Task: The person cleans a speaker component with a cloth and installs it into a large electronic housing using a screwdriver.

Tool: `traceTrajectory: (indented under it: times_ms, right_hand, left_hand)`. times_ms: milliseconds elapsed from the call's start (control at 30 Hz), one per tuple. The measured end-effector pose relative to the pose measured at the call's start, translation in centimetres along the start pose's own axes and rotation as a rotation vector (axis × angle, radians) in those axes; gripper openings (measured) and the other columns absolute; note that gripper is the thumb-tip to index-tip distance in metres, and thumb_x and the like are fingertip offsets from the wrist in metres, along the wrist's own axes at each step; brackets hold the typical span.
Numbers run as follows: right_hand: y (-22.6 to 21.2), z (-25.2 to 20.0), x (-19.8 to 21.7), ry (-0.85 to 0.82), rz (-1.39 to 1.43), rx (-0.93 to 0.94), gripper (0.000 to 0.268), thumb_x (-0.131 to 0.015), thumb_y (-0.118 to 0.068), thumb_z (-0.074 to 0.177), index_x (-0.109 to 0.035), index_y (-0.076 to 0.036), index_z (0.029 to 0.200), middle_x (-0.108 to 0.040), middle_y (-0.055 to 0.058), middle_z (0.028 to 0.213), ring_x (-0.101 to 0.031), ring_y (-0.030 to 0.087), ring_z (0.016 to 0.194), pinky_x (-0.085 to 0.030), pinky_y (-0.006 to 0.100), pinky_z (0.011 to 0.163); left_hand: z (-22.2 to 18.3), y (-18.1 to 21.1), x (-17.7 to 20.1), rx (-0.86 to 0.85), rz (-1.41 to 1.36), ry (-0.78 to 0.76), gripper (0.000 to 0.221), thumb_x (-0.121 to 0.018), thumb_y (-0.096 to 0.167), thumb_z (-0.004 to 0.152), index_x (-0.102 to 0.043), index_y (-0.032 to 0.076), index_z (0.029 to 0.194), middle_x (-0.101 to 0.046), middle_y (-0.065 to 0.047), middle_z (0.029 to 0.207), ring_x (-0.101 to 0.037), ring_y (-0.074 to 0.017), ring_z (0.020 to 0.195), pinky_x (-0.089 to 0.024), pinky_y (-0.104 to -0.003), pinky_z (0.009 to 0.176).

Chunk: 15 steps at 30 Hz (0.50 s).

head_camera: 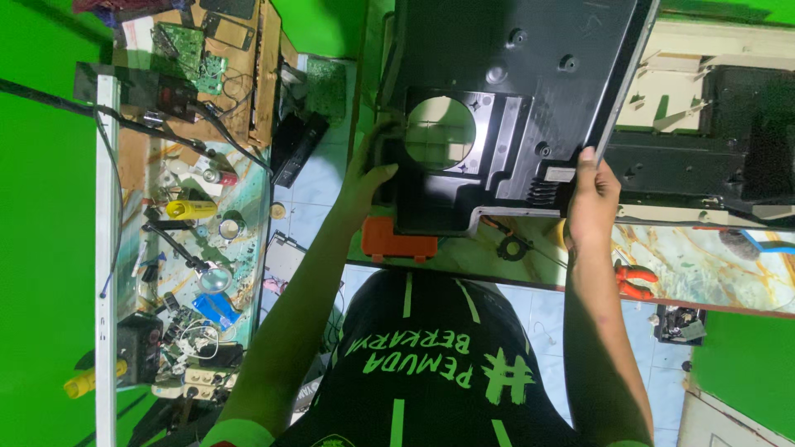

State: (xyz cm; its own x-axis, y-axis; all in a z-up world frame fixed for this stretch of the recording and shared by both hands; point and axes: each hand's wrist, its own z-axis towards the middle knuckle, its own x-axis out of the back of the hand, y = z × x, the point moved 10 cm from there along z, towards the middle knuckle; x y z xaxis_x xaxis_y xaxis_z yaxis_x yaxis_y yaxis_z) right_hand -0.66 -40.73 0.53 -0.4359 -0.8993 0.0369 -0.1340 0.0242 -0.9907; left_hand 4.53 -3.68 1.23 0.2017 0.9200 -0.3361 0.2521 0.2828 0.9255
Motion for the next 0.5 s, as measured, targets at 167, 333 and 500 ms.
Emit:
traceTrajectory:
  times_ms: [167, 333, 500]
  right_hand:
    - [-1.3, 1.1, 0.0, -0.080, -0.025, 0.041, 0.026, -0.066, -0.024, 0.102, -0.067, -0.004, 0.118, -0.069, -0.004, 0.099, -0.059, 0.006, 0.086, -0.048, 0.024, 0.077]
    - [0.3, 1.5, 1.8, 0.149, -0.035, -0.035, 0.041, -0.057, -0.040, 0.113, -0.067, -0.003, 0.100, -0.059, -0.004, 0.085, -0.045, 0.007, 0.077, -0.039, 0.026, 0.068]
    - [-1.9, 0.8, 2.1, 0.236, -0.121, 0.267, 0.040, -0.054, -0.039, 0.114, -0.064, -0.003, 0.100, -0.061, -0.006, 0.089, -0.049, 0.003, 0.082, -0.044, 0.024, 0.074]
  left_hand:
    - [0.3, 0.3, 0.8, -0.121, 0.140, -0.050, 0.083, -0.067, 0.005, 0.085, -0.030, 0.001, 0.160, -0.053, -0.013, 0.147, -0.052, -0.0211, 0.132, -0.044, -0.035, 0.110]
    - [0.8, 1.0, -0.1, -0.151, 0.312, -0.092, 0.081, -0.068, 0.006, 0.090, -0.030, -0.002, 0.161, -0.057, -0.019, 0.147, -0.054, -0.0245, 0.135, -0.042, -0.035, 0.115]
    - [-0.7, 5.0, -1.2, -0.398, 0.642, 0.146, 0.070, -0.069, 0.007, 0.092, -0.037, -0.001, 0.154, -0.052, -0.018, 0.143, -0.052, -0.0303, 0.132, -0.044, -0.041, 0.112]
